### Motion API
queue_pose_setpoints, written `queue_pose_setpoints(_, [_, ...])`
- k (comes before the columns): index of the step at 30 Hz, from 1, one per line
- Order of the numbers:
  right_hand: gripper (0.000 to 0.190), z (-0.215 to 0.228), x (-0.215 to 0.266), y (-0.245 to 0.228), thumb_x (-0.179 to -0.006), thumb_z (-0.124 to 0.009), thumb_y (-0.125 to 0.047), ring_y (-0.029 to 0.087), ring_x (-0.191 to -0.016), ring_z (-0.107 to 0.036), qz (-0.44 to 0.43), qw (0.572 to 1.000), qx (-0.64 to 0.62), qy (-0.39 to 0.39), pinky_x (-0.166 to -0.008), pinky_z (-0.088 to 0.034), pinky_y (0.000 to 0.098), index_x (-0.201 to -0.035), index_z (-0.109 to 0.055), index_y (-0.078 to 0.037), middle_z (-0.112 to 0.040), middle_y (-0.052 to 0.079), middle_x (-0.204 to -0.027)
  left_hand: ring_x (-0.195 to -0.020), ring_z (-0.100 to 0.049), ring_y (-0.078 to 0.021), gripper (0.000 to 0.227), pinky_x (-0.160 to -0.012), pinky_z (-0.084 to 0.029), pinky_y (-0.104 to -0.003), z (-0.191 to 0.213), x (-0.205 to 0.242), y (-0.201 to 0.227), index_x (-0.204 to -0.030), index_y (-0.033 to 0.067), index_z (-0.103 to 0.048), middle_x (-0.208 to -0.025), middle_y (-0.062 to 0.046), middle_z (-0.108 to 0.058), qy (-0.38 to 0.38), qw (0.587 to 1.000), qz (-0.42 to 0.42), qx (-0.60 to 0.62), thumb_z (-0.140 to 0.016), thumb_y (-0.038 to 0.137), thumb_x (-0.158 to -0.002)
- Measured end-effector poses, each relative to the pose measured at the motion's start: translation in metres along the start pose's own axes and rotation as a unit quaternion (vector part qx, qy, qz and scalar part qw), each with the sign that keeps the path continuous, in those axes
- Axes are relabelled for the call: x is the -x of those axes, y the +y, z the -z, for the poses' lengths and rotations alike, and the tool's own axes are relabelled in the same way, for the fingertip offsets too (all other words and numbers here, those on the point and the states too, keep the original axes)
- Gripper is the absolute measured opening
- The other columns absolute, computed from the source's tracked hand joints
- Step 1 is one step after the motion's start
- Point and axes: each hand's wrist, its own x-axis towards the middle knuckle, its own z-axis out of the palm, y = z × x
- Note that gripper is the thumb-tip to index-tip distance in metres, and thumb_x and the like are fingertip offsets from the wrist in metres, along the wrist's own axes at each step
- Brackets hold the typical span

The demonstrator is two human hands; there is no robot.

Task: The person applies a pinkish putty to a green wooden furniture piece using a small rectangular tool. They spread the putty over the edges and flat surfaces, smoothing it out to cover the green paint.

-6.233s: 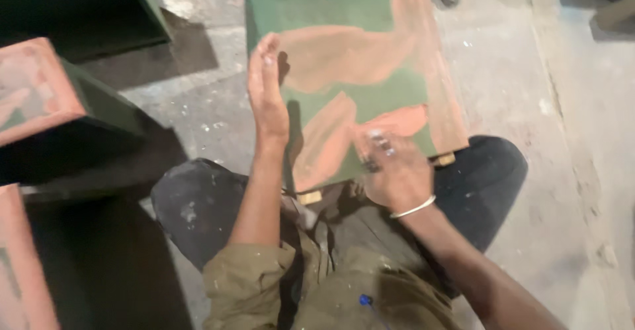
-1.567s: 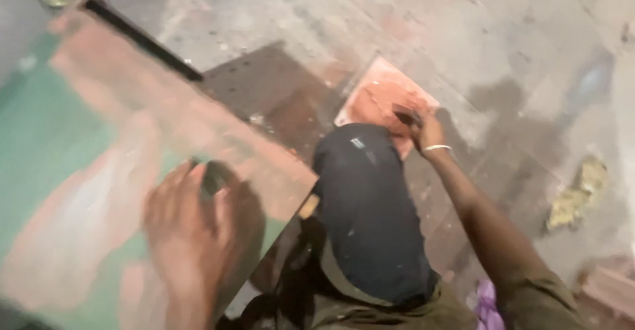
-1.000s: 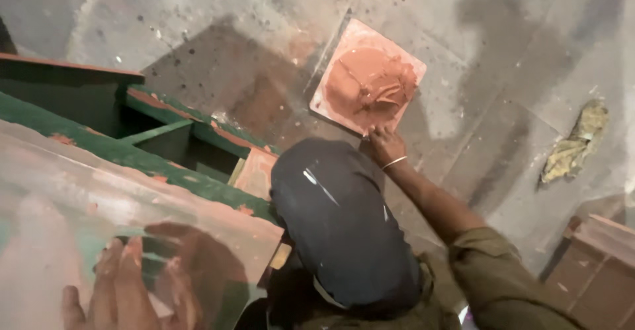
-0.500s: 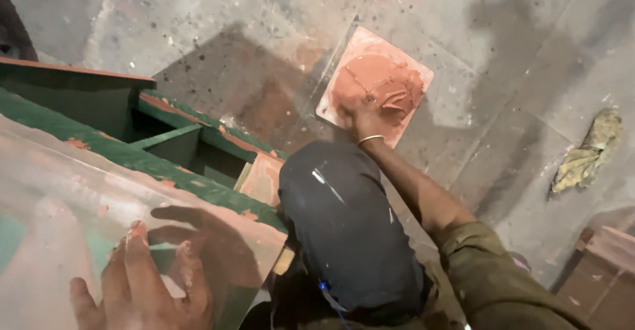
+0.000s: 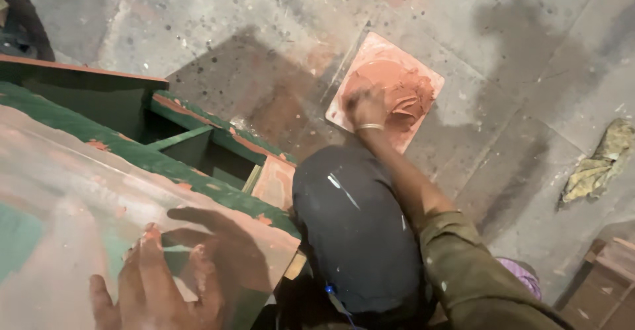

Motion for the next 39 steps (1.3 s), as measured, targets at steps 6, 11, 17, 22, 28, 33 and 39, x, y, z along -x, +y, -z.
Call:
queue_pose_setpoints(6, [0.016, 0.016, -0.019, 0.016, -0.092, -0.06, -0.018, 0.037, -0.084, -0.068, 0.025, 0.992, 0.018, -0.126, -0.07, -0.054, 0.0502, -0.104, -0.065, -0.008, -0.067, 0.018, -0.096, -0.108, -0.072, -0.0348, 0.052, -0.112, -0.045, -0.062, 0.002, -0.004, 0.002, -0.132, 0.0018, -0.066, -0.112, -0.02, -0.074, 0.013, 1.0, -0.003, 0.011, -0.065, 0.041, -0.098])
queue_pose_setpoints(11, [0.018, 0.026, -0.058, 0.024, -0.092, -0.061, -0.02, 0.035, -0.085, -0.067, -0.071, 0.997, 0.015, -0.037, -0.071, -0.054, 0.0478, -0.105, -0.065, -0.009, -0.067, 0.016, -0.097, -0.109, -0.072, -0.036, 0.052, -0.112, -0.045, -0.063, 0.004, -0.002, 0.006, -0.133, 0.0013, -0.067, -0.113, -0.021, -0.073, 0.014, 1.0, 0.005, 0.014, -0.066, 0.036, -0.095])
queue_pose_setpoints(17, [0.019, 0.023, -0.037, 0.022, -0.093, -0.062, -0.021, 0.031, -0.086, -0.067, 0.059, 0.988, 0.004, -0.146, -0.072, -0.054, 0.0449, -0.107, -0.066, -0.009, -0.067, 0.014, -0.099, -0.106, -0.072, -0.0362, 0.051, -0.11, -0.045, -0.063, 0.011, -0.01, 0.009, -0.127, -0.0003, -0.067, -0.116, -0.018, -0.075, 0.002, 1.0, 0.009, 0.019, -0.066, 0.033, -0.088])
queue_pose_setpoints(22, [0.02, 0.012, -0.01, 0.026, -0.093, -0.063, -0.022, 0.029, -0.087, -0.067, -0.018, 0.998, -0.001, -0.059, -0.072, -0.055, 0.0425, -0.109, -0.067, -0.01, -0.067, 0.012, -0.1, -0.107, -0.072, -0.0358, 0.051, -0.108, -0.045, -0.063, 0.01, -0.01, 0.009, -0.129, 0.0, -0.065, -0.116, -0.019, -0.073, 0.013, 1.0, -0.012, 0.016, -0.067, 0.033, -0.091])
queue_pose_setpoints(28, [0.022, 0.003, 0.0, 0.012, -0.094, -0.065, -0.024, 0.025, -0.089, -0.067, 0.037, 0.988, 0.0, -0.151, -0.073, -0.055, 0.0396, -0.111, -0.068, -0.01, -0.067, 0.01, -0.102, -0.107, -0.072, -0.0344, 0.049, -0.111, -0.046, -0.063, 0.01, -0.012, 0.009, -0.13, 0.0016, -0.066, -0.118, -0.018, -0.072, 0.026, 0.999, -0.002, 0.018, -0.068, 0.034, -0.093])
queue_pose_setpoints(33, [0.023, 0.007, -0.05, 0.03, -0.095, -0.066, -0.025, 0.023, -0.09, -0.066, -0.071, 0.995, 0.0, -0.07, -0.074, -0.055, 0.0372, -0.112, -0.069, -0.01, -0.068, 0.008, -0.103, -0.111, -0.071, -0.036, 0.048, -0.108, -0.047, -0.06, 0.016, -0.012, 0.013, -0.127, 0.0027, -0.068, -0.116, -0.022, -0.071, 0.025, 1.0, -0.008, 0.016, -0.068, 0.035, -0.091])
queue_pose_setpoints(39, [0.024, 0.047, -0.021, 0.049, -0.095, -0.067, -0.026, 0.019, -0.091, -0.066, -0.072, 0.987, -0.065, -0.129, -0.075, -0.055, 0.0343, -0.114, -0.07, -0.011, -0.068, 0.005, -0.104, -0.115, -0.069, -0.0361, 0.046, -0.113, -0.044, -0.059, 0.023, -0.011, 0.018, -0.133, 0.0048, -0.068, -0.123, -0.022, -0.071, 0.032, 0.998, 0.009, 0.057, -0.065, 0.035, -0.098])
